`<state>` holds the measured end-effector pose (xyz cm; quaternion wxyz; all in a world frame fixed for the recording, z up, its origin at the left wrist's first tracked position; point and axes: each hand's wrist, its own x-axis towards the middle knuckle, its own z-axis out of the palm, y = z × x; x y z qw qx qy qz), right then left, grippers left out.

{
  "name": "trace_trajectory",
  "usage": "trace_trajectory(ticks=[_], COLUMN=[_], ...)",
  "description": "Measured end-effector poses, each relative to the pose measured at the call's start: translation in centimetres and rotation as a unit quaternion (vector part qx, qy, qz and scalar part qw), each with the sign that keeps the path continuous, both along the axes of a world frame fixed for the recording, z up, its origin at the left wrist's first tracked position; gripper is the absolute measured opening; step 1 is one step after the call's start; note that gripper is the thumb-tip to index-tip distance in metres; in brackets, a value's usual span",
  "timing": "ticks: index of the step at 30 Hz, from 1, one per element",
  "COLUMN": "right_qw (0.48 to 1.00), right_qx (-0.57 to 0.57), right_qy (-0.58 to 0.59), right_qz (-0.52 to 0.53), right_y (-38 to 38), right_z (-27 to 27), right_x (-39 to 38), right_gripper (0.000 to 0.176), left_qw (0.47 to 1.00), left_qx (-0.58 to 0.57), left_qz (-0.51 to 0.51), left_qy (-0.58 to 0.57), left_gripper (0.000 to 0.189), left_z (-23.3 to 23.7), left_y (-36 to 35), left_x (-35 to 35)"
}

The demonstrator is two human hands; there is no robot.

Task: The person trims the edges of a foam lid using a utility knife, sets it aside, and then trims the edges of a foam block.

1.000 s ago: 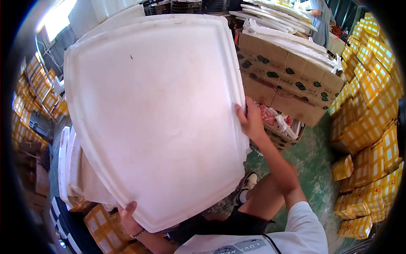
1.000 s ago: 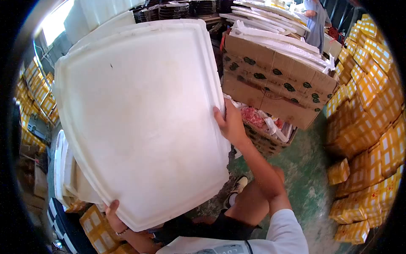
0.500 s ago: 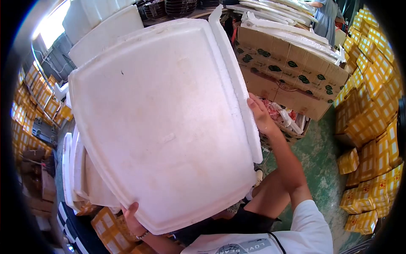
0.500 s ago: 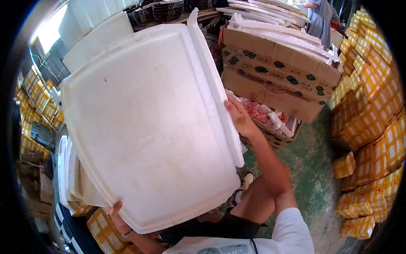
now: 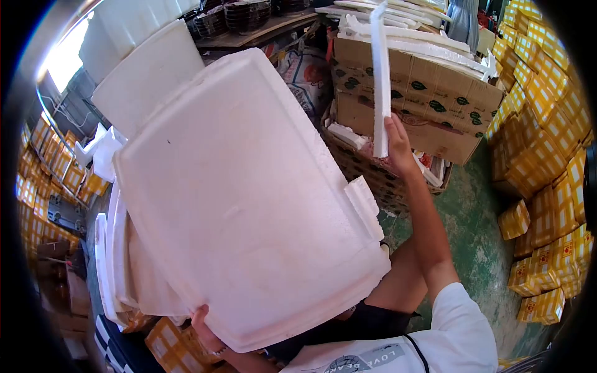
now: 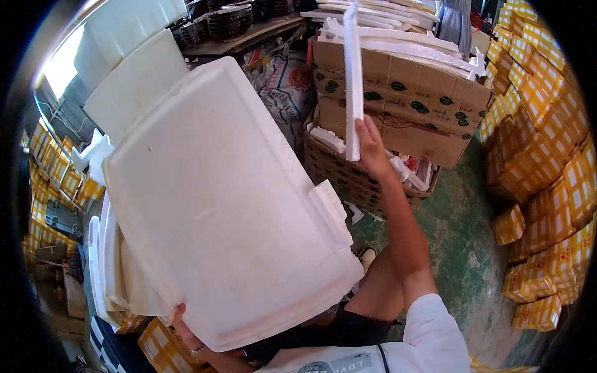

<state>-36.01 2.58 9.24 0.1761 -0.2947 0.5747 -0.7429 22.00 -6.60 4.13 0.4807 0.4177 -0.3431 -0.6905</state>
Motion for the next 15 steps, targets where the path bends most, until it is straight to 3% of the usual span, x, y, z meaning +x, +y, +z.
trace_trajectory(ticks=[3,9,11,13,15], right_qw=[0.992,0.997,0.938,0.944,0.821], right_qx=[0.009,0.037,0.156,0.119,0.213], right_qy=[0.108,0.072,0.308,0.308,0.525], right_qz=[-0.06,0.004,-0.038,-0.013,0.071], right_y=[0.4,2.2,2.6,2.4,2.5], right_z=[0.9,4.7,4.4,3.0,2.5], right_x=[-0.1,5.8,8.7,9.5,9.5], right_gripper=[0.029,0.031,0.037,0.047,0.051], left_qw=[0.999,0.999,0.999,0.999,0.999], left_qx=[-0.006,-0.038,-0.038,-0.044,-0.046], left_qz=[0.006,0.012,0.011,0.002,0.016], left_qy=[0.031,0.033,0.009,-0.013,-0.012], left_gripper=[0.082,0.082,0.083,0.086,0.087], left_z=[-0.6,-1.0,-0.9,-0.3,0.1], left_y=[0.0,0.4,0.7,0.7,1.0], left_x=[-0.1,0.1,0.3,0.4,-0.1])
